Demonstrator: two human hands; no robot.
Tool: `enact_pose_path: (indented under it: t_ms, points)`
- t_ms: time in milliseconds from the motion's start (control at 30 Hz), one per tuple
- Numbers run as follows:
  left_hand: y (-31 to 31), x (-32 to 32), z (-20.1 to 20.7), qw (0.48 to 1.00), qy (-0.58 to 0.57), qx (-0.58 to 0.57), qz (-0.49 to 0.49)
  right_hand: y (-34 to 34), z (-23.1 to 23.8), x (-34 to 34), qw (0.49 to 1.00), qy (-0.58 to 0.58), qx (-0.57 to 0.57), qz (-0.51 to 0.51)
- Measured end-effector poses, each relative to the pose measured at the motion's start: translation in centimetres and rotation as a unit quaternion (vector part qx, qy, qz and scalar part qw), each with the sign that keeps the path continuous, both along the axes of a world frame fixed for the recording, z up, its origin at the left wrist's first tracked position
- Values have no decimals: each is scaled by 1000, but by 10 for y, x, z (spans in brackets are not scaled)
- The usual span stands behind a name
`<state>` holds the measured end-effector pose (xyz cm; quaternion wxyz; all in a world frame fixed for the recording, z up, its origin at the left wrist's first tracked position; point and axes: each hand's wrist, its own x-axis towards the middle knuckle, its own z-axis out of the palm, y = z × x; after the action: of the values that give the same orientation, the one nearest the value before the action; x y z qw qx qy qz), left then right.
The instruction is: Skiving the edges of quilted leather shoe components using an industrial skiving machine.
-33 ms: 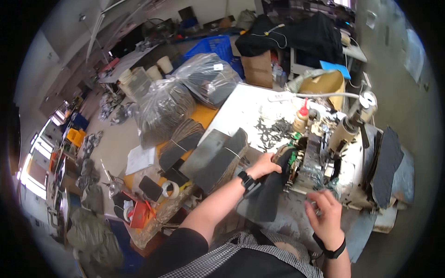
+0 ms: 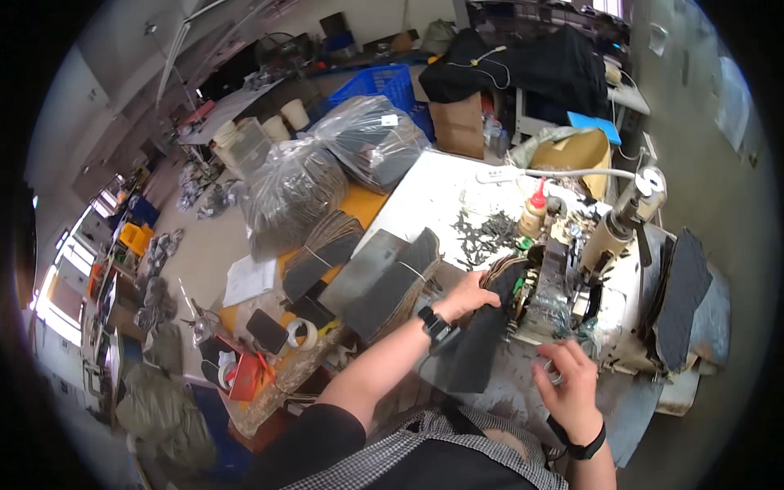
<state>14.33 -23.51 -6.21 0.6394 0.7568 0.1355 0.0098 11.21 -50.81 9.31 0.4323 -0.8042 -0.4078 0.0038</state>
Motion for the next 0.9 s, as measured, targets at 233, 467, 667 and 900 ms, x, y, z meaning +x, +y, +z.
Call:
enact_pose_path:
  t_ms: [233,467,667,900]
  points:
    - [-83,-49,122,923,-169,-344,38,23,-10,-17,993,-94,-44,55]
    - [-113,-80,129,925,-147,-337,99,4,-21,-15,994,-55,5,93]
    - [-128,-103,122,955,-136,-227,133,-13,-22,-12,986,46,72,145]
    - [-122,-96,120,964,-130,-216,87,-12,-23,0,985,36,77,152]
